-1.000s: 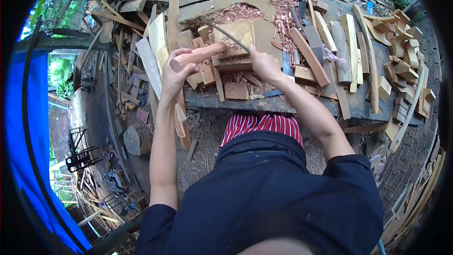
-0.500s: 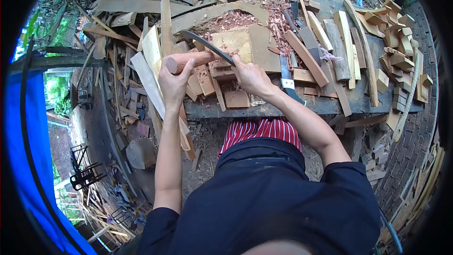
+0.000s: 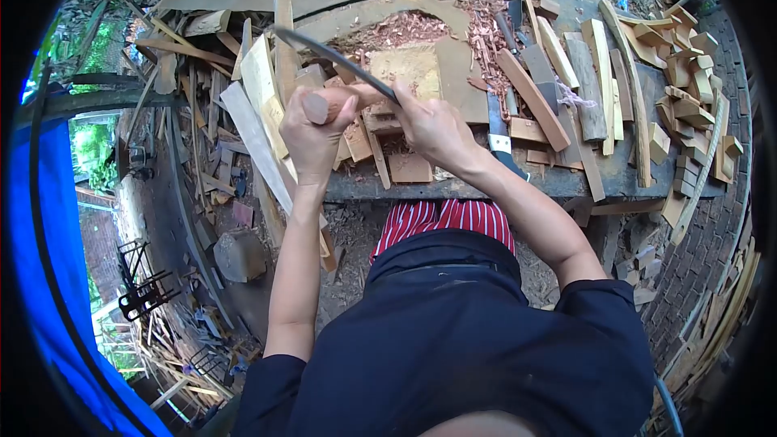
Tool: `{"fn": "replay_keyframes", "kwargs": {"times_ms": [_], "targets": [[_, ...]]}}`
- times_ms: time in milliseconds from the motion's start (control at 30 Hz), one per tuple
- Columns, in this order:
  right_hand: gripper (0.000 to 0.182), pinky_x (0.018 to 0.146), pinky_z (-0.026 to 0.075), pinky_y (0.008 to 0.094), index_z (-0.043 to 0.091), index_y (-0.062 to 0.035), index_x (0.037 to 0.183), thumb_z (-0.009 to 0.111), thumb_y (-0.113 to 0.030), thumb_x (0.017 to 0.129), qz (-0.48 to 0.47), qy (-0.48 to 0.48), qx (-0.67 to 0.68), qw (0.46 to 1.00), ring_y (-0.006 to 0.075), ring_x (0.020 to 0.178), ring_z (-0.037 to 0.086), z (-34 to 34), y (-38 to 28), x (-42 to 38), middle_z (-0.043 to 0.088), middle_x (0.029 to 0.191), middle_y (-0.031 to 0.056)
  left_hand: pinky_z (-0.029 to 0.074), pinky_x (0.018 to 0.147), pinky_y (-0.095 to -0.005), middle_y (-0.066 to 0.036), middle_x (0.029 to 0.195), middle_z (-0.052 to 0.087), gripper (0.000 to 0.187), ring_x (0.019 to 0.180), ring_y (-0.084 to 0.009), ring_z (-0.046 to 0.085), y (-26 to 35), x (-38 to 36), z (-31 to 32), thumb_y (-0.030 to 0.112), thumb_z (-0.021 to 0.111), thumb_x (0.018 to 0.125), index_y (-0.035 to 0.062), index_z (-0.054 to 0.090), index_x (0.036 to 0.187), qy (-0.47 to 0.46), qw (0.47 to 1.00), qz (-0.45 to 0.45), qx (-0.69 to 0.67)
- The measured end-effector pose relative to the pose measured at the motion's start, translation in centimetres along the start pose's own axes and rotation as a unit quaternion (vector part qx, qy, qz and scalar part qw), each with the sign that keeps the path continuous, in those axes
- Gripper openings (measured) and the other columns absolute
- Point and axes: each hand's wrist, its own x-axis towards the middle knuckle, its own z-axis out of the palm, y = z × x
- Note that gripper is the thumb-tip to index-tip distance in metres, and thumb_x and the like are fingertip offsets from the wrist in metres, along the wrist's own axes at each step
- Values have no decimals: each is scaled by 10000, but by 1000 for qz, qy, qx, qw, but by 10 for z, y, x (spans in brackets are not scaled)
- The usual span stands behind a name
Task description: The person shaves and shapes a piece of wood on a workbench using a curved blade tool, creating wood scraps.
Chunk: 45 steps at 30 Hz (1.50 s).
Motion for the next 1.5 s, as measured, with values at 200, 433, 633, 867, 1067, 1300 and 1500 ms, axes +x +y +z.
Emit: {"fn": "replay_keyframes", "kwargs": {"times_ms": [200,433,633,867,1067,1300,1500], "targets": [[232,619,502,537,423,-42,1132,420,-159,931,59,-17,-55,997,423,718,647,37,43,-7,637,724,246,498,630,-338,-106,731,620,414,688,-228,641,-2,3,-1,333,824,712,35,561,829,14,1000,-13,-6],[236,466,464,514,420,-36,1139,481,-148,941,-65,189,35,979,420,540,601,11,37,-3,582,579,199,496,646,-311,-86,725,614,380,690,-179,617,0,-7,1,276,828,719,27,568,839,36,998,-34,-34],[229,566,459,554,436,-17,1125,447,-141,934,60,-14,-36,997,463,630,607,40,66,-6,592,634,256,495,649,-309,-69,734,613,358,694,-151,604,-1,-2,0,266,816,733,22,574,833,33,998,-40,-35],[171,505,478,517,445,-10,1071,459,-110,933,10,106,30,994,410,586,623,-2,38,-4,600,635,226,478,666,-272,-44,744,599,315,692,-114,560,7,1,8,235,785,764,10,577,840,26,999,-31,-34],[364,549,463,557,398,-51,1264,490,-178,935,-9,19,-24,999,443,645,615,43,71,-11,611,680,247,474,649,-280,-58,719,587,281,664,-137,559,9,5,20,213,769,778,11,577,808,74,996,-19,-50],[293,551,468,544,418,-36,1180,486,-172,931,-59,87,70,992,445,617,606,-17,16,-8,615,655,216,472,627,-298,-63,680,574,316,634,-152,568,12,2,24,230,800,735,15,570,764,93,995,-26,-10],[246,574,469,545,431,-48,1138,463,-169,927,62,-13,-40,997,449,671,623,28,101,1,614,709,269,474,618,-313,-81,674,564,327,629,-172,566,6,-3,21,226,788,730,15,541,764,128,991,-31,-18]]}}
